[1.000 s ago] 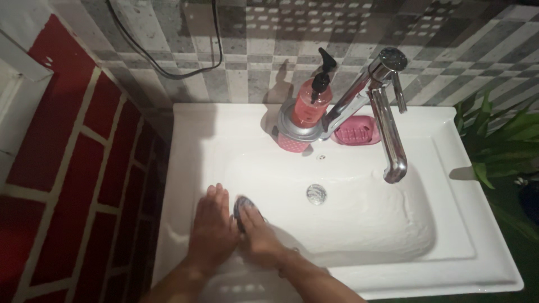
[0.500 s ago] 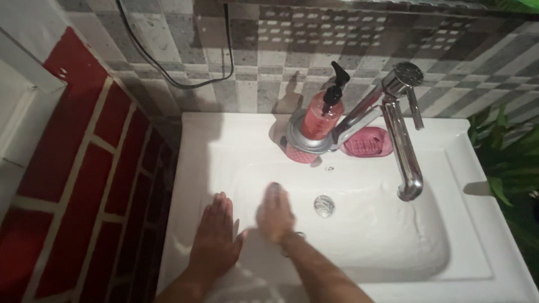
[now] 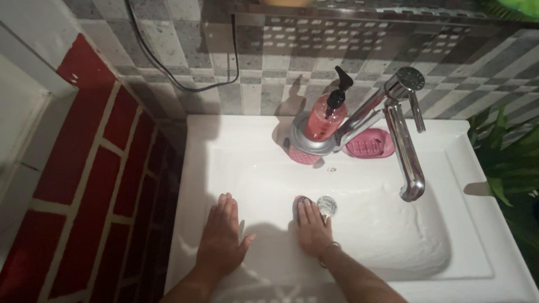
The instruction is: The person scrubs a white bathroom sink using a dark sponge. They wipe the basin, the rim, and the area around the faucet repeatedly. A pink soap dispenser and a bar of soap are visible on the sink but are not moved.
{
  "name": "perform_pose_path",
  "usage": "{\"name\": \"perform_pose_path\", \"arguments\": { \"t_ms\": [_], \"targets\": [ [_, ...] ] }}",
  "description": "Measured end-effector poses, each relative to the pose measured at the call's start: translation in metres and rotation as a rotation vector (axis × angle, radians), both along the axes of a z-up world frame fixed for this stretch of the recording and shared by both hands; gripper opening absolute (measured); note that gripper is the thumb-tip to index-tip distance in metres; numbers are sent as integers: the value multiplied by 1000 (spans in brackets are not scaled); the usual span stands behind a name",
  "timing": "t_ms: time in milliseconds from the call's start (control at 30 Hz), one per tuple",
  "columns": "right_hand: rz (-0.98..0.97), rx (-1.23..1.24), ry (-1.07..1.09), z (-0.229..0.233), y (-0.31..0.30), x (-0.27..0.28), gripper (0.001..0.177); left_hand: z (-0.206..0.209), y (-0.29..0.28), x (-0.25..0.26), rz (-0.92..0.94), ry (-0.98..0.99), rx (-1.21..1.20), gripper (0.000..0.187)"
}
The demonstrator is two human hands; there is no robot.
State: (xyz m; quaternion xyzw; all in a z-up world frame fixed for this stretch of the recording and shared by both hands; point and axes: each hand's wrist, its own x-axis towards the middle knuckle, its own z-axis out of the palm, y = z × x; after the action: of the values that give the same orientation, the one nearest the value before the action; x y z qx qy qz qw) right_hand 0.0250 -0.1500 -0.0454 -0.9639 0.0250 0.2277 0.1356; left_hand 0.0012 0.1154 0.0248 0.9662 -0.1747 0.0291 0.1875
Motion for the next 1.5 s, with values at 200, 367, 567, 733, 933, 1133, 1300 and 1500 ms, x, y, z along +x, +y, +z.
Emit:
{"name": "perform_pose_path", "arguments": {
  "t_ms": [200,367,567,733,933,1133,1300,1500],
  "targets": [
    [276,375,-302,-42,81,4,73,-3,-2,2,-27,-53,57,92],
    [576,312,-52,-30,51,-28,79,-14,-2,-8,16,-227,-57,74],
    [373,488,-26,42,-76,-77,49,-48,-51,-10,-401,-68,598,70],
    [168,526,60,69,-126,-92,38,-84,-145,-15,-608,456,-73,77],
    [263,253,-394,36,-223,-135,47,-37,-212,-15,-556,638,42,70],
    [211,162,-560,40,-268,-171,29,-50,-264,-19,-624,447,106,66],
    [71,244,-526,75,-250,-168,23,-76,-319,-17,-690,462,98,68],
    [48,316,-655,75,-254,-167,23,-95,-358,-6,-888,265,-35,68]
  ]
}}
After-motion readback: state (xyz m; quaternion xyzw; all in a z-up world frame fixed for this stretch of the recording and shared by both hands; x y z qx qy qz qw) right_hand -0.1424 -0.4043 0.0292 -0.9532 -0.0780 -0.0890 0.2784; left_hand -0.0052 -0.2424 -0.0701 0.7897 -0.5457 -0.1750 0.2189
